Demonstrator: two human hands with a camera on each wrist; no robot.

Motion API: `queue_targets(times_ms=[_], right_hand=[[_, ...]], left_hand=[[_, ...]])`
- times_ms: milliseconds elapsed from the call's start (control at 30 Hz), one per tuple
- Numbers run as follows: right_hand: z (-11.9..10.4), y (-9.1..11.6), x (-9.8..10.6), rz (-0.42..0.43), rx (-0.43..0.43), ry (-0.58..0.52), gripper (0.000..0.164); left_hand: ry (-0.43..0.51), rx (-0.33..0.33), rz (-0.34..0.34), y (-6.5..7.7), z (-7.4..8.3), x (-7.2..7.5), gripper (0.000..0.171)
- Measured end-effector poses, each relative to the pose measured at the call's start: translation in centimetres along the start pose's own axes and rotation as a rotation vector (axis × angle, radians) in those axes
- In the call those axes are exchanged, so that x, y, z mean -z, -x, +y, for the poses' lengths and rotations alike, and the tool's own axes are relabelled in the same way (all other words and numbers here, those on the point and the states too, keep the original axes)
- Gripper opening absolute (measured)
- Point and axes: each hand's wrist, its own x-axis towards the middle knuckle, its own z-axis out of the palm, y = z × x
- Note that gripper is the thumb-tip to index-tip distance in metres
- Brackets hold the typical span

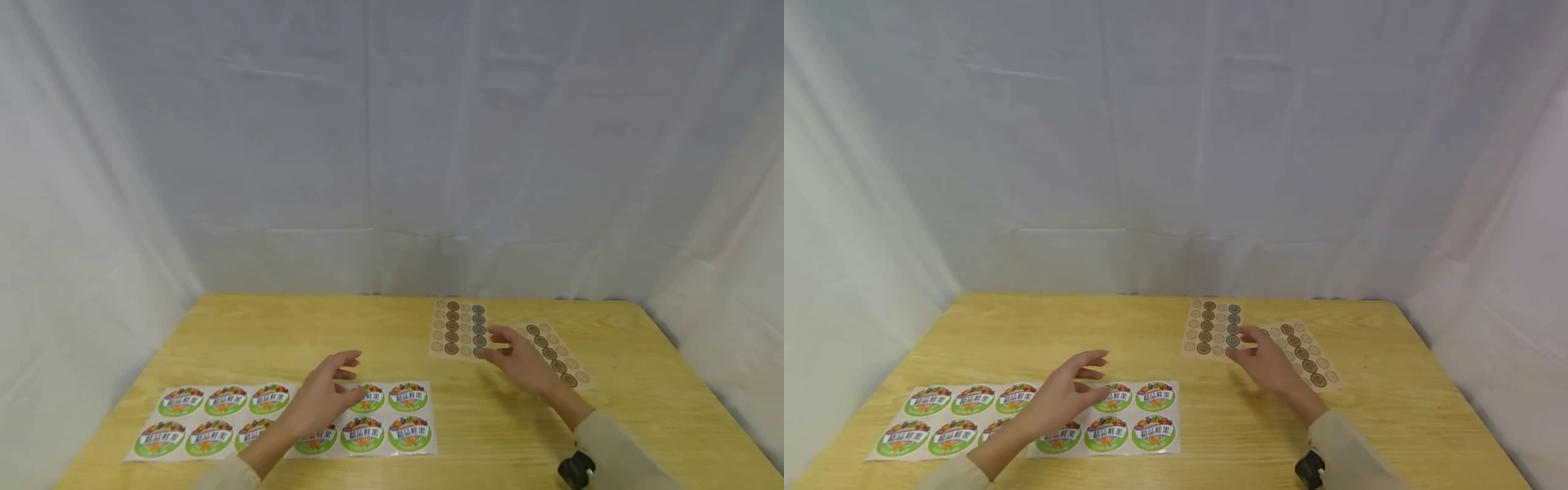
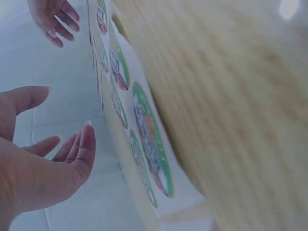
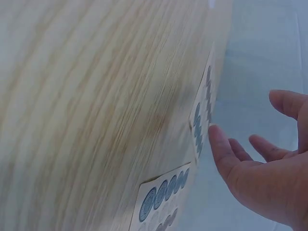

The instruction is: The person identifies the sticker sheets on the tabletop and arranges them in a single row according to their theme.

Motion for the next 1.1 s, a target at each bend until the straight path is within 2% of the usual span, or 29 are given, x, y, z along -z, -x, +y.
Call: queue_targets(times_ms=[100, 300, 400, 567, 833, 1100], right_hand=[[0.5, -0.7, 0.3, 0.033, -0.020, -0.025, 0.066], [0.8, -2.1, 0.0, 0.077, -0.061, -0.045, 0.070], [1.1, -2.7, -0.5, 0.106, -0.096, -0.083, 0.074], [1.9, -3.7, -1.5, 0.160, -0.097, -0.105, 0.074], [1.6, -4.8, -2.5, 0.082, -0.134, -0.104, 0.074], [0.9, -5.3, -2.7, 0.072, -0.161, 0.042, 0.077]], left_hand=[[0.043, -0.009, -0.003, -1.1, 0.4, -0.3, 0.060], [0.070, -0.004, 0.000, -3.5, 0.8, -1.3, 0.062], [0.065, -0.011, -0.019, -4.7, 0.8, -2.2, 0.063], [0.030, -0.016, -0.040, -6.2, 0.8, -3.7, 0.065], [-0.068, 0.010, -0.044, -8.6, 0.6, -5.2, 0.068], [-0.143, 0.017, -0.072, -11.1, 0.5, -6.1, 0.073]])
